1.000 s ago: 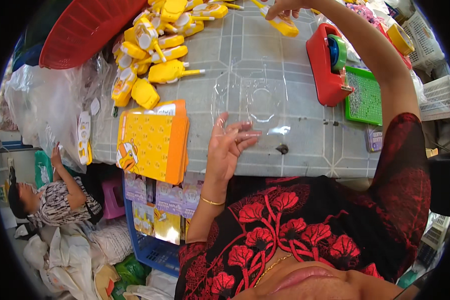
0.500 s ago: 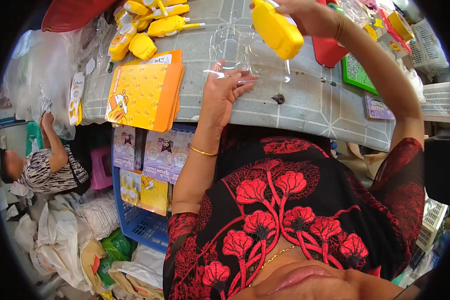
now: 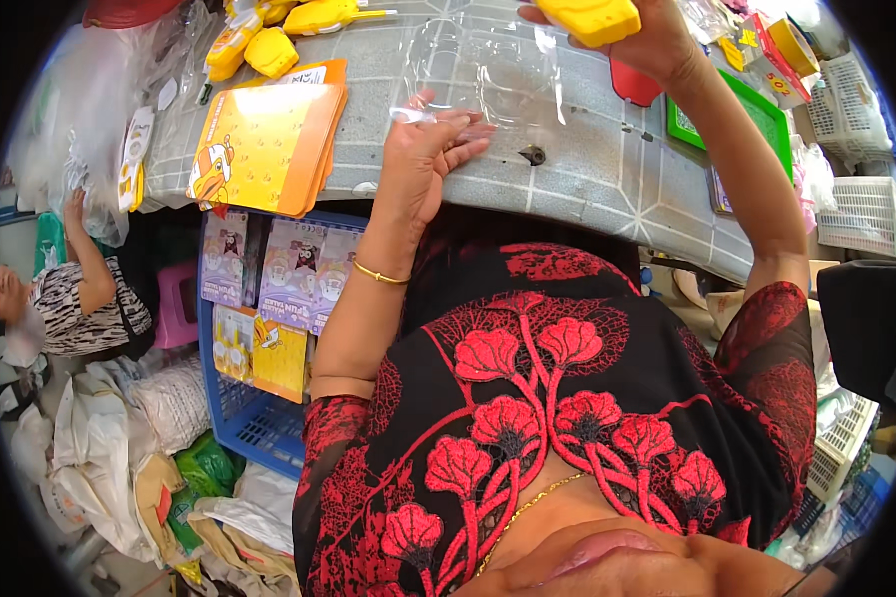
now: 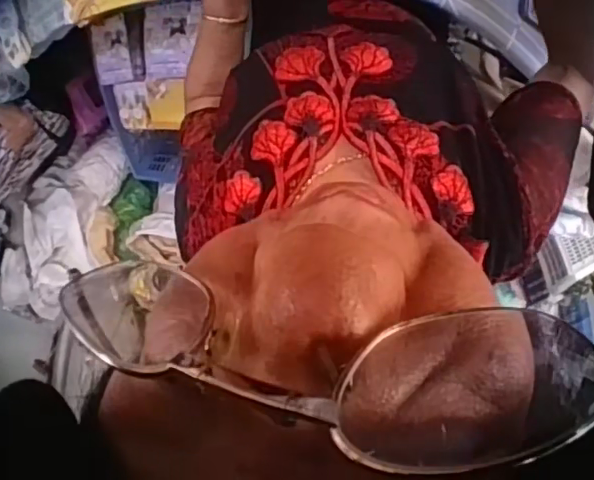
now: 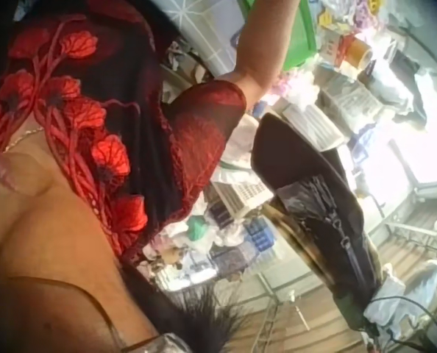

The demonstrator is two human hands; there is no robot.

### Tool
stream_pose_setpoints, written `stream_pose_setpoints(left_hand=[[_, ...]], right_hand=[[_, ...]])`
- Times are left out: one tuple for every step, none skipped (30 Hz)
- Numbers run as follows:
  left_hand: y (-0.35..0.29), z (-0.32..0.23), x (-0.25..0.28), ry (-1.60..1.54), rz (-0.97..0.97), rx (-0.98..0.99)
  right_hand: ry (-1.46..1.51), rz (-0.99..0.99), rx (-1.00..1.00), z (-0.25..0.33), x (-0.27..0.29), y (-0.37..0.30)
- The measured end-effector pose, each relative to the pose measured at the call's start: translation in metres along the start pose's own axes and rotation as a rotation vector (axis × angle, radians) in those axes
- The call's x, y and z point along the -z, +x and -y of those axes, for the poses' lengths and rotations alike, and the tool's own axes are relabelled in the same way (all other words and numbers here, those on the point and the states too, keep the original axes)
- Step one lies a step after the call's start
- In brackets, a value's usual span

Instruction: The person packages toy walkie-talkies by placing the toys into plastic blister packs, sealing them with cardboard backing cards using tape, and placing the finished packages into a plastic basket.

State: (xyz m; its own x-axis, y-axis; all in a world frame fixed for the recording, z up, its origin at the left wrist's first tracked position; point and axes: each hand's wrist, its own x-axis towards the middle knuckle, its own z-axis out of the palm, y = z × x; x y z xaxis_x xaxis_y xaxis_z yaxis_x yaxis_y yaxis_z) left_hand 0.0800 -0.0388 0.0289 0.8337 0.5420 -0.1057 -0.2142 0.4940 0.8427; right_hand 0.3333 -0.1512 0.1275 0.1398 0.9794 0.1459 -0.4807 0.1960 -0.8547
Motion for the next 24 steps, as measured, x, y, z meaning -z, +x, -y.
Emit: stream_pose_setpoints(left_hand=[[-0.003, 0.000, -0.003, -0.003, -0.002, -0.001], [-0.006, 0.001, -0.006, -0.008, 0.004, 0.016], [-0.010, 0.001, -0.009, -0.012, 0.010, 0.033], [-0.013, 0.001, -0.014, -0.015, 0.003, 0.029], [-0.016, 0.001, -0.017, -0.022, 0.001, 0.041], [-0.019, 0.002, -0.020, -0.030, -0.002, 0.053], [-0.019, 0.004, -0.020, -0.018, -0.007, 0.047], [-0.020, 0.005, -0.022, -0.019, -0.012, 0.042], [-0.020, 0.005, -0.023, -0.046, -0.025, 0.042], [-0.020, 0.005, -0.025, -0.074, -0.037, 0.043], [-0.021, 0.007, -0.025, -0.075, -0.043, 0.044], [-0.020, 0.008, -0.026, -0.075, -0.024, 0.026], [-0.020, 0.008, -0.026, -0.075, -0.004, 0.009], [-0.020, 0.009, -0.028, -0.075, -0.003, 0.008], [-0.020, 0.010, -0.029, -0.045, -0.017, -0.004], [-0.020, 0.012, -0.030, -0.015, -0.030, -0.015], [-0.020, 0.013, -0.030, -0.015, -0.034, -0.017], [-0.021, 0.014, -0.029, -0.022, -0.054, -0.012], [-0.021, 0.015, -0.027, -0.029, -0.074, -0.005], [-0.020, 0.014, -0.027, -0.031, -0.072, -0.008], [-0.019, 0.014, -0.027, -0.072, -0.062, -0.015], [-0.018, 0.013, -0.027, -0.114, -0.051, -0.022], [-0.016, 0.012, -0.025, -0.114, -0.049, -0.026], [-0.015, 0.012, -0.024, -0.152, -0.040, -0.026]], right_hand=[[0.153, -0.013, -0.088, -0.002, 0.003, 0.001], [0.308, -0.022, -0.179, -0.006, 0.004, 0.002], [0.363, 0.003, -0.229, -0.010, 0.004, 0.003], [0.363, 0.008, -0.236, -0.015, 0.003, 0.004], [0.326, -0.010, -0.214, -0.021, -0.006, 0.005], [0.290, -0.026, -0.191, -0.027, -0.013, 0.006], [0.298, -0.018, -0.222, -0.033, -0.017, 0.008], [0.297, -0.012, -0.226, -0.042, -0.017, 0.010], [0.179, -0.191, -0.234, -0.054, -0.014, 0.012], [0.059, -0.368, -0.240, -0.065, -0.013, 0.015], [0.003, -0.415, -0.212, -0.077, -0.018, 0.017], [0.003, -0.414, -0.215, -0.086, -0.028, 0.020], [-0.064, -0.430, -0.172, -0.095, -0.040, 0.021], [-0.132, -0.447, -0.126, -0.101, -0.045, 0.020], [-0.325, -0.474, -0.155, -0.109, -0.042, 0.022], [-0.325, -0.476, -0.156, -0.107, -0.038, 0.021], [-0.845, -0.424, -0.174, -0.100, -0.040, 0.022], [-1.363, -0.348, -0.184, -0.097, -0.041, 0.022], [-1.521, -0.341, -0.042, -0.098, -0.044, 0.018], [-1.524, -0.341, -0.039, -0.099, -0.045, 0.016], [-1.626, -0.384, 0.097, -0.100, -0.046, 0.013], [-1.723, -0.427, 0.239, -0.101, -0.046, 0.010], [-1.725, -0.426, 0.243, -0.103, -0.045, 0.006], [-1.808, -0.262, 0.275, -0.106, -0.044, 0.002]])
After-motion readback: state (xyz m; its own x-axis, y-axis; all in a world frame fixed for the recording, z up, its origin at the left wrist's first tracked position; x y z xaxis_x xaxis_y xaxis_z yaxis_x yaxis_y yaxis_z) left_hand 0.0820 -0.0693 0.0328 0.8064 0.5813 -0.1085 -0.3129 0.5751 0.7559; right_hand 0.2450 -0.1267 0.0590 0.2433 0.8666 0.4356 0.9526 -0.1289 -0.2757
